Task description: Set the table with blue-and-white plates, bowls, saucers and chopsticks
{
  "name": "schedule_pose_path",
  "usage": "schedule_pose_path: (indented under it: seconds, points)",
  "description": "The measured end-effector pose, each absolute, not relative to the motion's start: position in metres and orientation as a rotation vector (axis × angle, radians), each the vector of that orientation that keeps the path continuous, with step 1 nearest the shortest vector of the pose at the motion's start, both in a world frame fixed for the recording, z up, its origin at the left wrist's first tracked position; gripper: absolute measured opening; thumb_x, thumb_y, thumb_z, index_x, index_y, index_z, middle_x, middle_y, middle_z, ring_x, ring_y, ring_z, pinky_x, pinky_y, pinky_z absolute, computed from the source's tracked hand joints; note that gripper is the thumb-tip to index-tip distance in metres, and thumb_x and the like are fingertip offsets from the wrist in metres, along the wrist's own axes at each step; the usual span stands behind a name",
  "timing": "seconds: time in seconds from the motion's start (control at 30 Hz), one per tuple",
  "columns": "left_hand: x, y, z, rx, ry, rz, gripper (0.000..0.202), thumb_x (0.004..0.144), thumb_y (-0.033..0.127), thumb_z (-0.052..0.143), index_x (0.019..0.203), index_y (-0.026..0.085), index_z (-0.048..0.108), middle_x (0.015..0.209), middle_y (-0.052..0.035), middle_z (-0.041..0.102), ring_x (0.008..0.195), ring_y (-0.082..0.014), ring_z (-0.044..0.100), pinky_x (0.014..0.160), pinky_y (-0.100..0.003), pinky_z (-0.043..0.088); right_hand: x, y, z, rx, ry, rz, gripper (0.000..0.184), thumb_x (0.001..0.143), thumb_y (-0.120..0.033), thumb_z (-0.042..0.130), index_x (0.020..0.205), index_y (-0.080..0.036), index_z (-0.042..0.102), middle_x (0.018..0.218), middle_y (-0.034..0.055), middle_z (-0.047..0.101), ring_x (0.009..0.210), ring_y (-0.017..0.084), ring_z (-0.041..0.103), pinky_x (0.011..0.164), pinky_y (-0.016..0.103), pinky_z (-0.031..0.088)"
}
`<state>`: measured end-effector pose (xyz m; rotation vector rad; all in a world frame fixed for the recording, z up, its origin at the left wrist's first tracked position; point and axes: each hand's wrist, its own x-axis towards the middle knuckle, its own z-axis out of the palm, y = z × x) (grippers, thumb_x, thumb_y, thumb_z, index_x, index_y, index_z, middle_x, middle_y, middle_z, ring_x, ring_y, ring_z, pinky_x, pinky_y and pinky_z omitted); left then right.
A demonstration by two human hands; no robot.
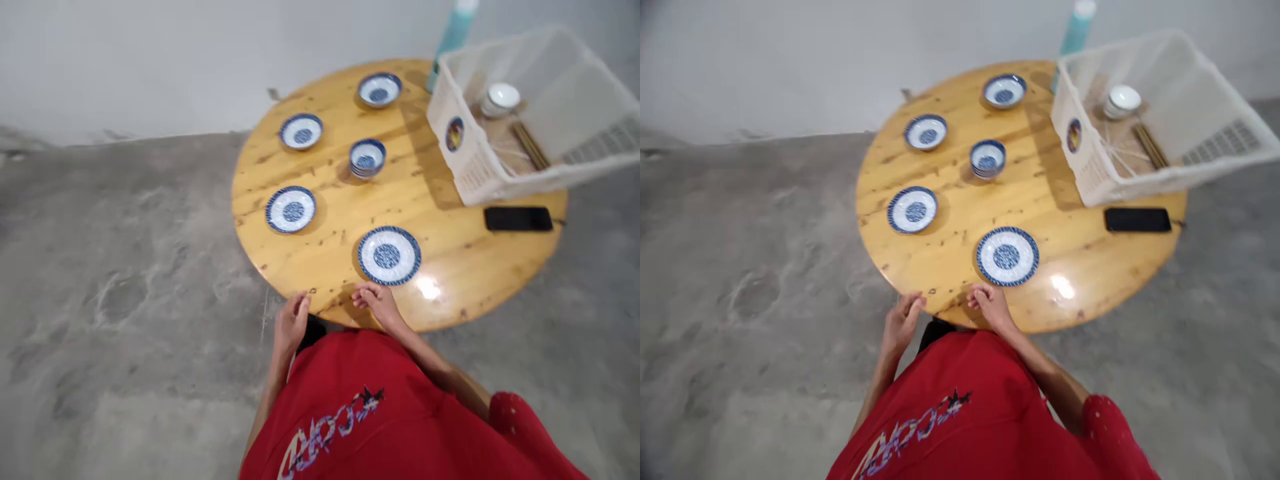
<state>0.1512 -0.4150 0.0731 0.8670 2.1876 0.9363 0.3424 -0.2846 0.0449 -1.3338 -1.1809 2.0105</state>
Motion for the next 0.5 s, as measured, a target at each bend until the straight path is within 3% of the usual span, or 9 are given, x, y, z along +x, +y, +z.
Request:
schedule_pose_path:
  seconds: [0.27,0.5]
  points:
    - [0.114,-0.332,0.059,1.078,1.918,0.881,0.042,0.09,0.048,0.053,0.113,0.016,0.065,0.103,-0.0097,0.075,0.098,-0.0218,0.071,0.089,-0.035,0.057,0.331,-0.309,0.024,-1.493,-0.846,1.956,0.012,0.079,-0.024,0.057,0.087,-0.017,0.064,0.072,0.0014,0.071,0.058,0.012,0.065,0.057,0.023,0.05]
    - [0.054,-0.281,0.042,1.266,1.792,0.699,0.037,0.09,0.043,0.051,0.113,0.018,0.065,0.103,-0.0092,0.075,0.098,-0.0223,0.073,0.089,-0.036,0.058,0.27,-0.304,0.022,-1.65,-0.768,1.796,0.015,0.083,-0.014,0.053,0.09,-0.017,0.066,0.074,0.001,0.071,0.058,0.011,0.065,0.057,0.02,0.048]
